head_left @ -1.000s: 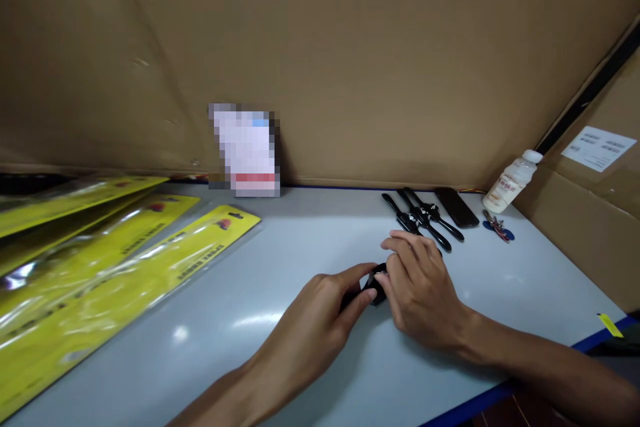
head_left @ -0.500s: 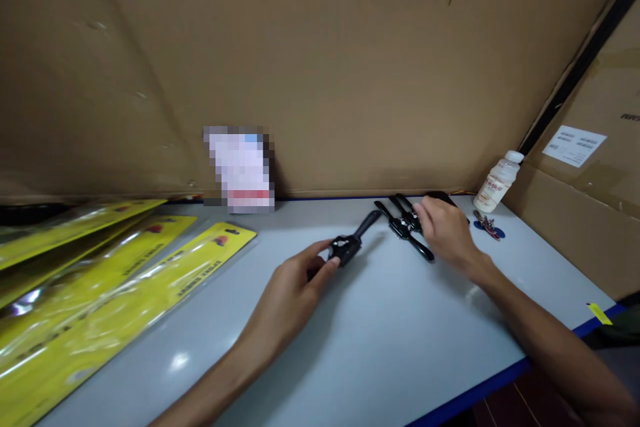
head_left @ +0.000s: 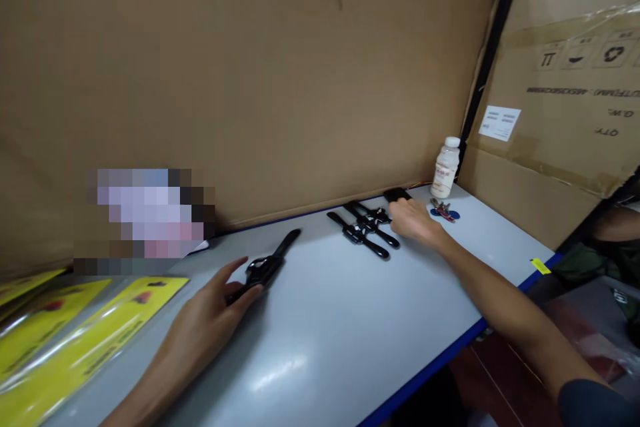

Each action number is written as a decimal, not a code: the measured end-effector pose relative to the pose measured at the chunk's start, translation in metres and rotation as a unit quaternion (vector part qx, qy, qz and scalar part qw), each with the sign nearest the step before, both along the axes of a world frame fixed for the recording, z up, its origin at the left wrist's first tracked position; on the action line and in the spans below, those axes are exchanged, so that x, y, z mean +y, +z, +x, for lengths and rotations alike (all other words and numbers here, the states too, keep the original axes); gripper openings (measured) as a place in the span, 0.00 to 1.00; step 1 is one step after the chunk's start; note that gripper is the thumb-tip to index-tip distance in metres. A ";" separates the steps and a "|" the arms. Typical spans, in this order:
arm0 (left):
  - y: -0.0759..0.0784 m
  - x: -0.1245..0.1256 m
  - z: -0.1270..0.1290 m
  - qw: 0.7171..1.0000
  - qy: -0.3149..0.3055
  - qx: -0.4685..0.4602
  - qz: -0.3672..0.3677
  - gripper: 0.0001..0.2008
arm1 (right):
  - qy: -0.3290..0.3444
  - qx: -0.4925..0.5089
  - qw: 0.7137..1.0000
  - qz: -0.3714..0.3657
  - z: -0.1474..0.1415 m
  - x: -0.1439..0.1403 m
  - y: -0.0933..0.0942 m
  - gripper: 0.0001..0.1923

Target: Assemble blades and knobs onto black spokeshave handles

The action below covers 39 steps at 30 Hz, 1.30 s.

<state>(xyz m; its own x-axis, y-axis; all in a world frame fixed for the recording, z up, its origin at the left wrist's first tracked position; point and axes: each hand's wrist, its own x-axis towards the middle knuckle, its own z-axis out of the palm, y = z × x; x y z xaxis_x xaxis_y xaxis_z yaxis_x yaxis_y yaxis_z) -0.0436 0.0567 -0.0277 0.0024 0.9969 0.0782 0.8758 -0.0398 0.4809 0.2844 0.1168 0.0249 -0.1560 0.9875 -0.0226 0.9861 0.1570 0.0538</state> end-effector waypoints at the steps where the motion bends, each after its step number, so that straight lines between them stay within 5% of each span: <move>1: 0.004 -0.002 0.003 1.000 -0.001 0.025 -0.005 0.30 | 0.003 0.005 1.000 -0.002 -0.001 0.000 0.000 0.17; 7: 0.018 -0.008 0.026 0.970 -0.030 0.241 -0.014 0.28 | 0.010 0.033 0.999 -0.016 -0.005 0.000 -0.005 0.18; 11: 0.025 0.006 0.052 0.949 -0.065 0.306 -0.036 0.31 | 0.000 0.060 0.998 -0.030 -0.008 0.004 -0.009 0.18; 18: 0.031 0.030 0.111 0.945 -0.133 0.300 -0.019 0.32 | -0.030 0.143 0.982 -0.116 0.007 0.022 -0.010 0.08; 22: 0.031 0.025 0.127 0.960 -0.143 0.241 0.014 0.30 | -0.030 0.194 0.977 -0.088 0.013 0.026 -0.004 0.11; 27: 0.031 0.001 0.107 0.974 -0.119 0.145 0.130 0.25 | 0.043 0.272 0.961 -0.028 -0.004 0.012 0.003 0.09; 30: 0.031 -0.009 0.081 0.953 -0.104 0.137 0.250 0.24 | 0.118 0.327 0.934 -0.081 -0.020 -0.003 0.002 0.06; 33: 0.032 -0.013 0.057 0.931 -0.126 0.162 0.302 0.23 | 0.180 0.421 0.871 -0.178 -0.033 -0.015 -0.001 0.06; 35: 0.032 -0.015 0.047 0.939 -0.172 0.155 0.254 0.19 | 0.214 0.453 0.831 -0.243 -0.038 -0.020 -0.003 0.08; 39: 0.030 -0.022 0.043 0.960 -0.278 0.023 0.013 0.22 | 0.217 0.454 0.809 -0.304 -0.040 -0.025 -0.002 0.11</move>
<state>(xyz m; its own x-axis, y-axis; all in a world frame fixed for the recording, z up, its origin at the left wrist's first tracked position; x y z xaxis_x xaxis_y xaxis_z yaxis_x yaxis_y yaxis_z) -0.0010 0.0348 0.0024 0.5372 0.8386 0.0903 0.7365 -0.5185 0.4344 0.2444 0.0923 0.0225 -0.7102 0.6844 -0.1649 0.4210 0.2252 -0.8787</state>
